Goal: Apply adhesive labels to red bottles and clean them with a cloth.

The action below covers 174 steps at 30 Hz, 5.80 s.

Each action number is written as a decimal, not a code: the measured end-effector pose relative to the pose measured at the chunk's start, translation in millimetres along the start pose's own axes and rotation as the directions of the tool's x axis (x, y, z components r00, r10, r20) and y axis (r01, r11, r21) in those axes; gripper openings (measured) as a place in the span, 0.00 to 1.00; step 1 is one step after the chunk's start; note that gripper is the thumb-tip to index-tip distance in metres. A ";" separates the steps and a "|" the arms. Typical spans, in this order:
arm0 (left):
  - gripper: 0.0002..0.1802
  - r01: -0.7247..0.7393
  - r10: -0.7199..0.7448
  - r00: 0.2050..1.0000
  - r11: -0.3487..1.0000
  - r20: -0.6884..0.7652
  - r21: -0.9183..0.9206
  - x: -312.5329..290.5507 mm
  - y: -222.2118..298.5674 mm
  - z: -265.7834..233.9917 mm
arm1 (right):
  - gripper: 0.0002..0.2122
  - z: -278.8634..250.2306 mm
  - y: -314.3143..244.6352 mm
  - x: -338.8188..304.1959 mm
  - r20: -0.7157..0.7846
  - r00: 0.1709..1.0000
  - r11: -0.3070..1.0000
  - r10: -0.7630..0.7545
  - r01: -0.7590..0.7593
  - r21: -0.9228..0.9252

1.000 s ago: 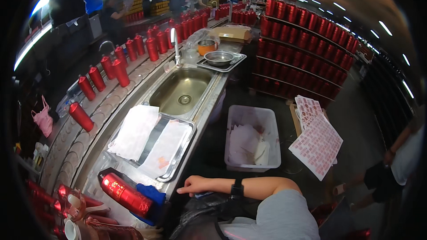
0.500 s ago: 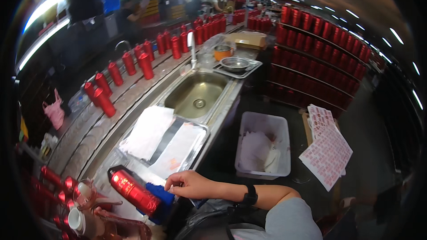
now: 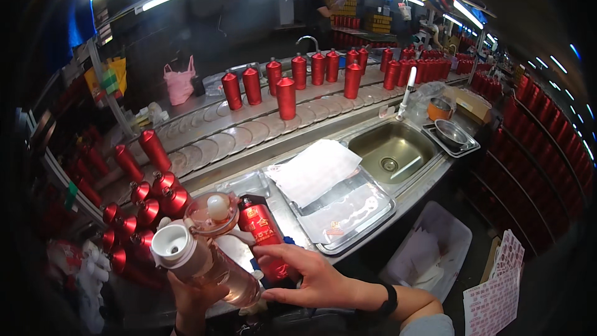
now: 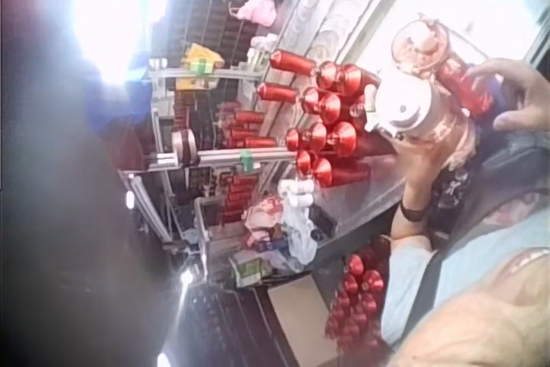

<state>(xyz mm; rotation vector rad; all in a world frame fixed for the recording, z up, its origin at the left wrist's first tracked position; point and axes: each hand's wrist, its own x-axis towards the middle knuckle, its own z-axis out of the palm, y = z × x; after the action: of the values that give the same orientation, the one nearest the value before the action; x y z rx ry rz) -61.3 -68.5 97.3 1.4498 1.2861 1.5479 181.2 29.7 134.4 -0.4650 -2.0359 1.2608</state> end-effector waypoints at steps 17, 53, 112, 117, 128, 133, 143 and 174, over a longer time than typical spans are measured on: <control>0.46 0.048 0.200 0.833 0.903 0.516 -0.427 30.6 -15.5 28.4 | 0.28 24.1 14.4 -22.2 -0.138 0.951 0.961 -0.277 0.273 -0.048; 0.63 0.274 -0.275 0.898 0.960 -0.344 -0.052 -73.3 39.3 13.3 | 0.47 -7.8 18.2 35.1 0.373 0.902 0.975 -0.219 0.193 0.107; 0.48 -0.134 0.131 0.801 0.990 -0.584 0.038 -114.2 91.9 -5.7 | 0.12 106.1 -66.0 78.1 0.792 0.610 0.997 -0.040 -0.033 0.076; 0.46 -0.181 0.177 0.778 0.982 -0.603 0.056 -119.8 103.3 -3.5 | 0.13 108.1 -68.3 77.3 0.802 0.595 0.998 -0.057 0.017 0.059; 0.44 -0.310 0.323 0.708 0.941 -0.628 0.134 -130.7 102.3 1.8 | 0.13 113.5 -56.2 66.9 0.813 0.582 0.997 -0.021 -0.051 0.062; 0.46 -0.297 0.298 0.742 0.949 -0.601 0.105 -133.9 102.4 4.5 | 0.21 114.0 -49.4 64.4 0.799 0.601 0.999 -0.026 -0.012 0.041; 0.50 -0.234 0.369 0.685 0.928 -0.628 0.290 -135.1 109.9 0.6 | 0.27 102.7 -33.2 77.3 0.823 0.566 0.992 -0.058 -0.058 0.110; 0.49 -0.093 0.163 0.694 0.986 -0.702 0.136 -143.4 116.1 -1.3 | 0.35 102.0 -56.4 72.7 0.793 0.571 0.977 -0.212 0.149 0.154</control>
<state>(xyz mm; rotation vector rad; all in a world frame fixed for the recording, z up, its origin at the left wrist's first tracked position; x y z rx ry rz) -18.6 -237.2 158.4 1.0075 1.7243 2.3114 60.7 -16.9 181.0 0.4780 -2.6615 1.5742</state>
